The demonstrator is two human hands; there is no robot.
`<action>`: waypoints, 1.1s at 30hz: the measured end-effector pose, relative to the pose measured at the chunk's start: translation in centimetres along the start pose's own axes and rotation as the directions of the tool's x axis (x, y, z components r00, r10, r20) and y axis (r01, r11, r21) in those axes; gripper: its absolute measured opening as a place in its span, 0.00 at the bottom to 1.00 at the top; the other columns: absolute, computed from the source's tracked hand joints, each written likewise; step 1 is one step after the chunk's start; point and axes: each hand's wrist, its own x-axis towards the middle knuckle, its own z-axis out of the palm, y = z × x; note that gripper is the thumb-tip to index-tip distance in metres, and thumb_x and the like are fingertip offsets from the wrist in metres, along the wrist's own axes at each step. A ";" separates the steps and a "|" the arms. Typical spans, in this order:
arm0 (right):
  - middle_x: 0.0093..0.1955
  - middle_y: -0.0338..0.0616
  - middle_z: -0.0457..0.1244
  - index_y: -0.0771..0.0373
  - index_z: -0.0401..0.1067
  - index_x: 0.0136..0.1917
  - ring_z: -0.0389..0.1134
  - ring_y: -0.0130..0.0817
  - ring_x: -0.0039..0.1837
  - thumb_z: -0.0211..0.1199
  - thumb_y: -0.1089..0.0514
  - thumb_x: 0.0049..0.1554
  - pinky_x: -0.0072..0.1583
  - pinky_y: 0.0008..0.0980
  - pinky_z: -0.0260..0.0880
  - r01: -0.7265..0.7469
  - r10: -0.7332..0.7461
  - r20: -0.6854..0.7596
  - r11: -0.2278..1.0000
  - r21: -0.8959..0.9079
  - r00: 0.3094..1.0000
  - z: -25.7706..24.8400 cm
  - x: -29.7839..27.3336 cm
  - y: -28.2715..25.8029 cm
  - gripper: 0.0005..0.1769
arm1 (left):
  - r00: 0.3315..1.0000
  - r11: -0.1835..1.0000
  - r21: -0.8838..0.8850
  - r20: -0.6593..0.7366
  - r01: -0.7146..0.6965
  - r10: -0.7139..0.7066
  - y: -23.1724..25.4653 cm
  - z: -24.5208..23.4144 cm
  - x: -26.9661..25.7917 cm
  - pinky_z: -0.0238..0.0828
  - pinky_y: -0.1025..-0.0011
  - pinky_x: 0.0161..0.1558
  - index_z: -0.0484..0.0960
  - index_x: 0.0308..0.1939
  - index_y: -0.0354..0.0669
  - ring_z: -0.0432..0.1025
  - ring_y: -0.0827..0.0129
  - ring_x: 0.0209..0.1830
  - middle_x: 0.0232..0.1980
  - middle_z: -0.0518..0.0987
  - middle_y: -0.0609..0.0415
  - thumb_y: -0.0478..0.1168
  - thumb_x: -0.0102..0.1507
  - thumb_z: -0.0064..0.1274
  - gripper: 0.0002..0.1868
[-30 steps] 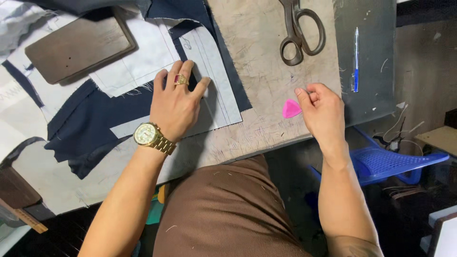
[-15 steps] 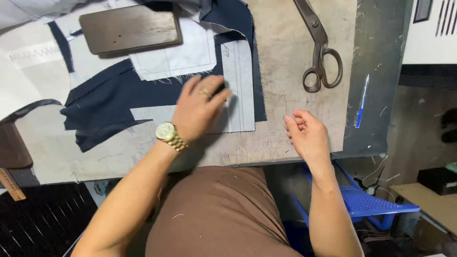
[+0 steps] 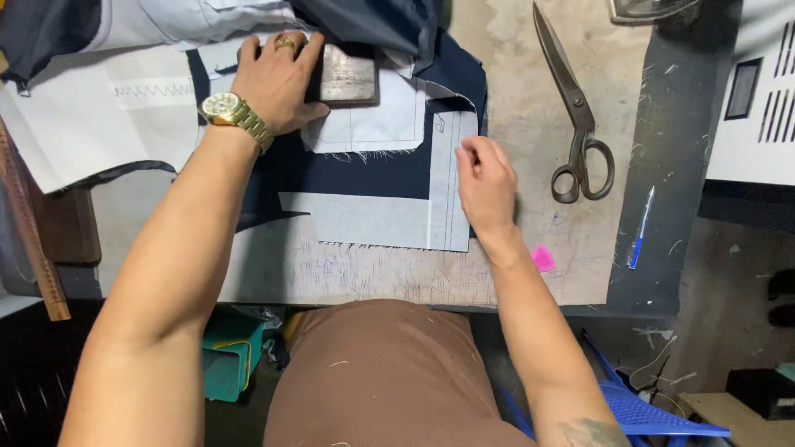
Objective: The person aligns fabric pieces on a workbench, uses a large pair of shears to cut along marked edges, and marks the fabric with chalk using a ruler.
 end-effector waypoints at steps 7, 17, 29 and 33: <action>0.50 0.50 0.68 0.68 0.72 0.59 0.68 0.44 0.51 0.54 0.63 0.68 0.50 0.40 0.71 0.142 -0.130 0.058 0.937 -0.320 0.990 2.8 2.5 1.3 0.10 | 0.989 0.989 -0.058 0.051 0.139 -0.136 0.7 -2.8 -2.9 0.64 0.47 0.61 0.61 0.73 0.43 0.70 0.41 0.62 0.67 0.74 0.36 0.65 0.60 0.60 0.47; 0.42 0.57 0.72 0.69 0.72 0.74 0.63 0.44 0.30 0.71 0.61 0.59 0.41 0.39 0.65 -0.788 0.848 0.183 0.530 -0.314 0.497 -17.6 -15.5 3.6 0.31 | 0.548 0.550 -0.388 -0.127 0.740 -0.827 -10.6 -0.7 -30.7 0.55 0.47 0.65 0.61 0.77 0.33 0.61 0.34 0.68 0.69 0.70 0.25 0.54 0.64 0.65 0.47; 0.42 0.56 0.69 0.74 0.71 0.71 0.65 0.35 0.36 0.65 0.58 0.67 0.39 0.36 0.70 -0.679 0.680 0.083 0.733 -0.047 0.729 -5.8 -15.2 -4.7 0.24 | 0.234 0.183 -0.486 0.047 0.855 -0.971 -19.4 9.0 -45.5 0.61 0.44 0.60 0.69 0.74 0.35 0.64 0.35 0.65 0.68 0.73 0.33 0.56 0.57 0.66 0.47; 0.52 0.52 0.69 0.68 0.72 0.72 0.69 0.37 0.46 0.62 0.57 0.63 0.50 0.36 0.72 -0.526 0.555 0.077 0.817 -0.235 0.828 -2.0 -12.2 -10.0 0.26 | 0.297 0.238 -0.512 0.036 0.825 -0.954 -21.7 8.9 -43.5 0.61 0.45 0.59 0.71 0.74 0.41 0.64 0.35 0.62 0.60 0.75 0.28 0.54 0.56 0.67 0.45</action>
